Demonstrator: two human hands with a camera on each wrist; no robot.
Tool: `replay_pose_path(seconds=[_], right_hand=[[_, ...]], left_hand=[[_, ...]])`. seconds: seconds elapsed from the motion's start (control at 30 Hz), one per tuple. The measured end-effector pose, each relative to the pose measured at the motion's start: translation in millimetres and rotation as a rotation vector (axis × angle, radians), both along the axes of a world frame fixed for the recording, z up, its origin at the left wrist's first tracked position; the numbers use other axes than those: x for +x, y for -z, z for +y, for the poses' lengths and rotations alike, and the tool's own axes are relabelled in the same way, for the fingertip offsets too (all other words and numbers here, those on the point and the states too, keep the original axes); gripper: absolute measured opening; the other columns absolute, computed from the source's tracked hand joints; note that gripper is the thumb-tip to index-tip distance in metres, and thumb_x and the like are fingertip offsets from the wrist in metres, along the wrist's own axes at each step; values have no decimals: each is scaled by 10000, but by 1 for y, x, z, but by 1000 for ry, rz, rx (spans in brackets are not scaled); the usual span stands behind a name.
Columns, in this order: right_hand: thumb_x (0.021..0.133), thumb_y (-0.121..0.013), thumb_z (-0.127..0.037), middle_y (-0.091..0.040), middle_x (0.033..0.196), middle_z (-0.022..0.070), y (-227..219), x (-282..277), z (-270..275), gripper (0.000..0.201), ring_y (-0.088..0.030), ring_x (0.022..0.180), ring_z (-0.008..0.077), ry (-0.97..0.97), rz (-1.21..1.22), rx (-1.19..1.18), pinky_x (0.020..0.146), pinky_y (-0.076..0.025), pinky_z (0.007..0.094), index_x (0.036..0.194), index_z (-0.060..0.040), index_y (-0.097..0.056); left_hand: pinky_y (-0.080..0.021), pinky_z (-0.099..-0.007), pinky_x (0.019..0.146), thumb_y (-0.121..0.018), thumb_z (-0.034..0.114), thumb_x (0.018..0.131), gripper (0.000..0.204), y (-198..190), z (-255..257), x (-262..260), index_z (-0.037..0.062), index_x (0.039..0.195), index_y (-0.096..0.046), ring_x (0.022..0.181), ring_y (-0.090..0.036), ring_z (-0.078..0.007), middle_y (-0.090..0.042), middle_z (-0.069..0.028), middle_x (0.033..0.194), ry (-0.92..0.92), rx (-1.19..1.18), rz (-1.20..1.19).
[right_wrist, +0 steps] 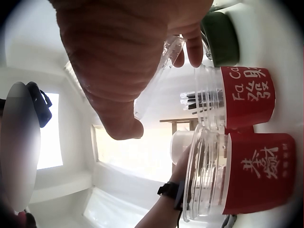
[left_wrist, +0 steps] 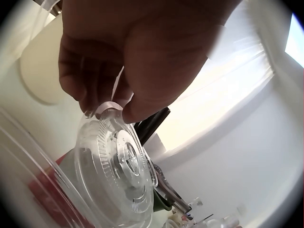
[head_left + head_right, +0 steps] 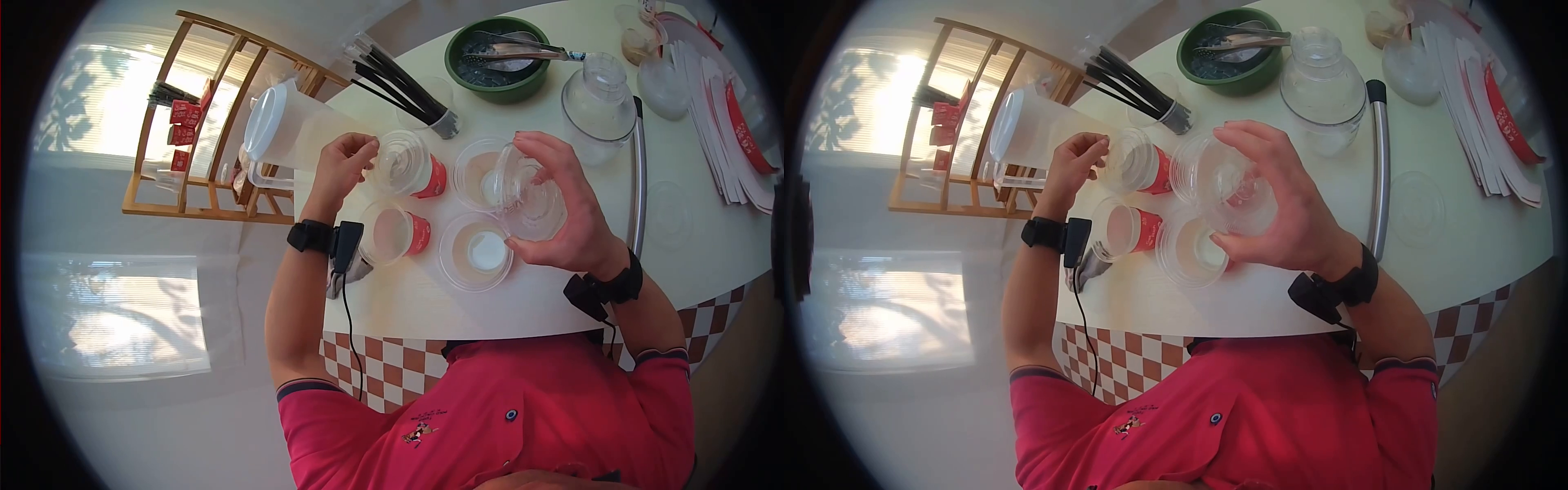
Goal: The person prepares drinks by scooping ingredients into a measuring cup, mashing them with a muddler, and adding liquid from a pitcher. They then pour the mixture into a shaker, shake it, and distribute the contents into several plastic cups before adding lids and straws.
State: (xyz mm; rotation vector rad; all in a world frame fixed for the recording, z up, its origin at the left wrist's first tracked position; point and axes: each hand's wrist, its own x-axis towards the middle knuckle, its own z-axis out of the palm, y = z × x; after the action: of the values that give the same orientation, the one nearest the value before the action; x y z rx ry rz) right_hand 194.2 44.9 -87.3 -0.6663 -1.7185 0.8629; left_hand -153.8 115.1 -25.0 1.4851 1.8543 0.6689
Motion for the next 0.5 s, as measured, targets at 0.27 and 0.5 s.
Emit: replay_pose_path(seconds=[0.27,0.5], right_hand=[[611,-841,-117,-429,1429,154,0,0,0,928,-476,1288,303,8,-6,13,976,-486,373,1450,-83,-447],[606,-840,-117,-434,1424,158,0,-2,-1,925,-474,1288,309,-3,-11,2,980,-483,374,1446,-80,-453]], left_hand=[[-520,-296,698,-750,254,875,313,9,-6,6,12,1063,-688,763,-624,-154,-680,-57,903,192,364,327],[-506,-321,698,-781,271,836,315,-18,-22,43,44,1015,-656,732,-586,-175,-617,-65,822,502,204,444]])
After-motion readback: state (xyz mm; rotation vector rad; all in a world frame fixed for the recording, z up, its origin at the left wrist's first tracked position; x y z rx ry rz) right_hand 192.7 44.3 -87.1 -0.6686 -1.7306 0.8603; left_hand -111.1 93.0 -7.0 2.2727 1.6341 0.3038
